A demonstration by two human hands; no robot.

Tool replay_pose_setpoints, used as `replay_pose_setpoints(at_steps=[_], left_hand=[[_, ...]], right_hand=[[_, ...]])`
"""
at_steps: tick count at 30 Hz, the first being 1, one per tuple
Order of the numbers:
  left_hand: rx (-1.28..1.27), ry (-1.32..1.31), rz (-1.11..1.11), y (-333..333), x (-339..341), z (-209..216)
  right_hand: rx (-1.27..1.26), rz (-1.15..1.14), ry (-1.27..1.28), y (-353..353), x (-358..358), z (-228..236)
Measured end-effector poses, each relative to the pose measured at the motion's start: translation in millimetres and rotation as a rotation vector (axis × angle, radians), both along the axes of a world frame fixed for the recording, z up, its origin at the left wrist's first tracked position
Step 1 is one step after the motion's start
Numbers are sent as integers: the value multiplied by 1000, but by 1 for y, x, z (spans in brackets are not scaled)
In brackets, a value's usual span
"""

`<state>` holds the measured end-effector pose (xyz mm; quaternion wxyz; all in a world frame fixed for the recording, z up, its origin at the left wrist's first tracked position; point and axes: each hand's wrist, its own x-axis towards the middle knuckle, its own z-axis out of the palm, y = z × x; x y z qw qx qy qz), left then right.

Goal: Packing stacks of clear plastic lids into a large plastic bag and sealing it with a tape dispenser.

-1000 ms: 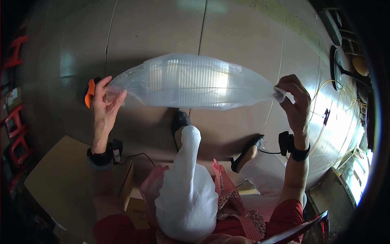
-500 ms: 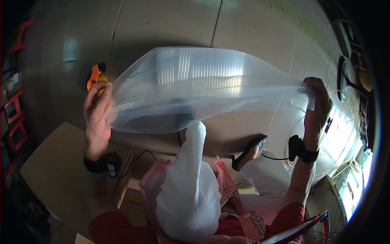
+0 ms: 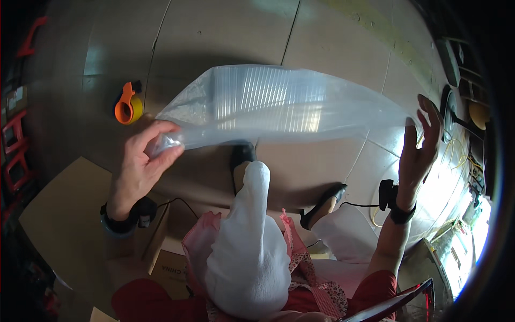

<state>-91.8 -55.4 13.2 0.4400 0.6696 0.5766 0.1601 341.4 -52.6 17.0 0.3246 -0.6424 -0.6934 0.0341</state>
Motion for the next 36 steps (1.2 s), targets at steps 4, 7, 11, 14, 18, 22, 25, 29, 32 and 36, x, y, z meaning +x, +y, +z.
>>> replay_pose_setpoints(at_steps=[4, 7, 11, 14, 18, 22, 25, 29, 32, 36], left_hand=[[301, 91, 14, 7, 2, -4], [431, 100, 49, 12, 14, -1], [187, -112, 245, 0, 17, -4], [116, -265, 308, -2, 18, -7], [189, -336, 393, 1, 29, -13], [97, -518, 590, 6, 33, -21], [35, -617, 697, 7, 32, -27], [89, -629, 597, 16, 42, -23], [92, -583, 556, 15, 46, -20], [88, -578, 538, 21, 54, -15]], right_hand=[[-75, 641, 35, -10, -96, 27], [28, 782, 34, -1, -164, -14], [-13, 627, -224, 7, -187, -38], [77, 665, -62, 10, -187, -29], [-147, 610, -212, 28, -174, -52], [-453, 736, -155, 1, -142, -30], [-1225, 1188, 406, -11, -124, -37], [-317, 817, -498, 9, -115, -122], [440, 896, -1697, 35, -128, -132], [482, 416, -1805, 36, -127, -196]])
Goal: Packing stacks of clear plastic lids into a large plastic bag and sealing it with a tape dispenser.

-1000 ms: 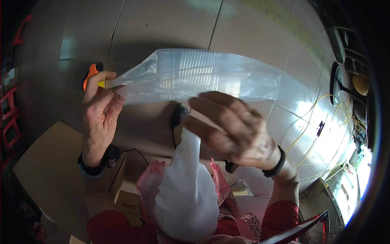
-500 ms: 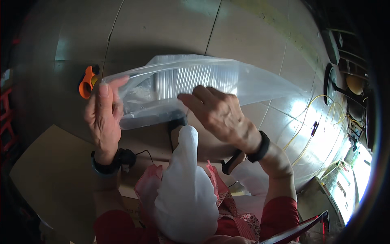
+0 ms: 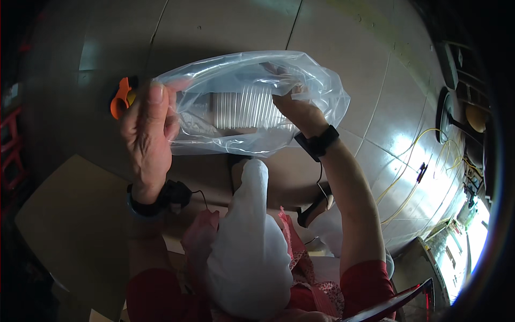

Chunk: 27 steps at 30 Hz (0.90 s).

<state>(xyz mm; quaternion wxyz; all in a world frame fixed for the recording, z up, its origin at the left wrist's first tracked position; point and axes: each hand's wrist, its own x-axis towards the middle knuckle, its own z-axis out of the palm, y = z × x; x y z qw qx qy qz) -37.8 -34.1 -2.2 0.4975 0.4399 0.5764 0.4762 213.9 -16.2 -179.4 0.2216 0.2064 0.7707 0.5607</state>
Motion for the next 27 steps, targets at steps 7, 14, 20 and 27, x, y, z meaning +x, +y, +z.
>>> replay_pose_setpoints(at_steps=[7, 14, 20, 27], left_hand=[[35, 17, -63, -1, -8, 1], [2, 50, 88, 1, -16, -2], [8, 39, 159, 2, -10, -2], [76, 203, 265, 11, -14, 3]], right_hand=[[16, 158, -40, 13, -1, 39], [-1470, -778, 1163, -28, 18, 161], [-1094, -560, 808, -49, 132, 177], [-1191, -556, 925, -49, 120, 216]])
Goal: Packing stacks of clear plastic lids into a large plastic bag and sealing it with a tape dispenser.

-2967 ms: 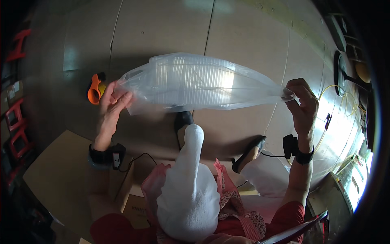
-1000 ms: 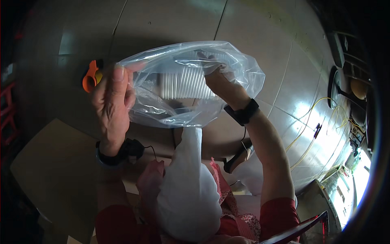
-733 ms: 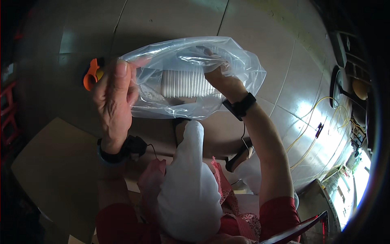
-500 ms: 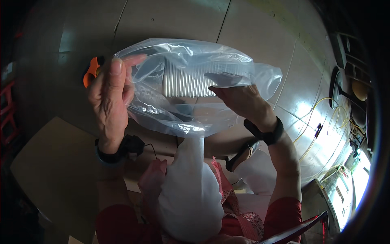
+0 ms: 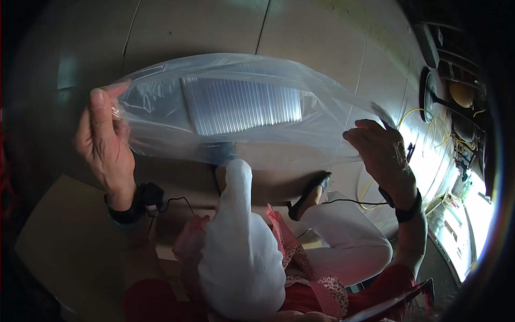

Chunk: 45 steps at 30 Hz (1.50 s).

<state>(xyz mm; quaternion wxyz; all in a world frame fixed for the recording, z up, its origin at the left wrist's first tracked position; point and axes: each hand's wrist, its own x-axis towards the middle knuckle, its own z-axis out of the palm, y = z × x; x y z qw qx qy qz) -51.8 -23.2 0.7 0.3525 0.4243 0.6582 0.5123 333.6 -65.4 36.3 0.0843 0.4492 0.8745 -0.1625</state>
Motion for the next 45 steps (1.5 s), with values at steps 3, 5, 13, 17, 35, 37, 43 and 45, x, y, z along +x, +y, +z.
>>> replay_pose_setpoints(at_steps=[3, 5, 13, 17, 35, 37, 43, 45], left_hand=[[29, 78, -110, -3, -5, -1], [40, 114, -148, -3, -10, 1], [-1, 87, -51, 10, -18, 3], [39, 144, -160, 17, -8, 1], [61, 141, -437, 4, -9, 4], [-111, 169, -422, -9, -21, 15], [-61, 43, -354, 4, 5, 5], [-20, 57, -264, 13, -4, 7]], right_hand=[[90, 44, -32, 0, 10, -14], [126, 58, -23, 6, 6, -8], [117, 160, 13, 2, -12, 10], [30, 137, -13, 0, -11, 29], [164, 30, -2, 6, 16, 44], [255, 224, 288, 18, -26, 14], [293, 333, 391, 35, -72, 4], [328, 299, 340, 35, -55, 14]])
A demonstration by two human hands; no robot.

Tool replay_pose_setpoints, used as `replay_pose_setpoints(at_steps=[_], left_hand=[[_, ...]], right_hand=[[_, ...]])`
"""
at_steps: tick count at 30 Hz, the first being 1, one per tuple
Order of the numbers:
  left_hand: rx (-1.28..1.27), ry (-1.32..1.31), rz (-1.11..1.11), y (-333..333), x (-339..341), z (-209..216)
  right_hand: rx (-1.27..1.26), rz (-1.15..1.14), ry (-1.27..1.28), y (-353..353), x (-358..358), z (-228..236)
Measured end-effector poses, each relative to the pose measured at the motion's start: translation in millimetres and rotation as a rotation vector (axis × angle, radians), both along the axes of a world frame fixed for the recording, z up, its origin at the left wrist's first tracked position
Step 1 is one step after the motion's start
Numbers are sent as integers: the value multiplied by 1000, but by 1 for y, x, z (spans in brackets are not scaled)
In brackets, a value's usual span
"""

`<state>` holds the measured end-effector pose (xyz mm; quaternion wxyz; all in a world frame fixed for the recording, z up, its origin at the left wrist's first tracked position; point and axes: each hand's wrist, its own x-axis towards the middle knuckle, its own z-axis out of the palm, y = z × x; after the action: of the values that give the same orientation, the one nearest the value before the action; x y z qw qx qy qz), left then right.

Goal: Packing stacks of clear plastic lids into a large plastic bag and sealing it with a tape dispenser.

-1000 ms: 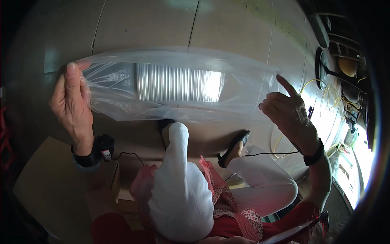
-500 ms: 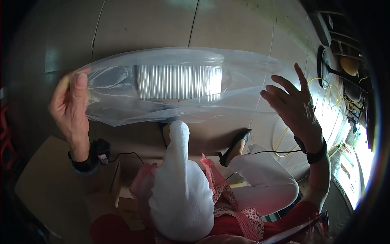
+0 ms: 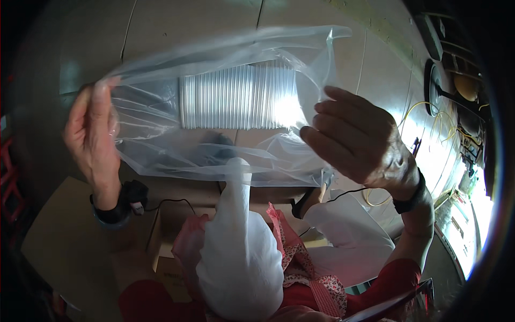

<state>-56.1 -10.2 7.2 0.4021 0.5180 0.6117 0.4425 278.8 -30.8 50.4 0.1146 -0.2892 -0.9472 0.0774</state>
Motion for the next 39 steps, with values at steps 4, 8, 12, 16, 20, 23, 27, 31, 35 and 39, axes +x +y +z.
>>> replay_pose_setpoints(at_steps=[4, 8, 12, 16, 20, 23, 27, 31, 35, 39], left_hand=[[86, 101, 129, 2, -28, -8], [113, 291, 11, -8, -22, 6], [710, 839, -280, -16, 12, 18], [334, 515, -1124, -8, 93, 21], [293, 680, -1568, 5, 158, -53], [865, 881, -1330, 46, 204, -86], [946, 755, -1193, 32, 215, -88], [476, 614, -1628, 36, 161, -128], [589, 695, -1600, 41, 157, -145], [662, 765, -1571, 42, 161, -146]], right_hand=[[-24, -105, -152, -21, 41, 20], [-84, -201, -237, -44, 58, 25], [2, -190, -146, -45, 50, 2], [45, -196, -82, -42, 61, -22], [53, -211, -73, -32, 75, -44], [126, -263, -9, -25, 85, -55], [55, -255, -12, -5, 95, -52], [93, -195, -56, 3, 81, -51], [351, -209, 230, -10, 80, -63], [395, -210, 638, -9, 58, -73]])
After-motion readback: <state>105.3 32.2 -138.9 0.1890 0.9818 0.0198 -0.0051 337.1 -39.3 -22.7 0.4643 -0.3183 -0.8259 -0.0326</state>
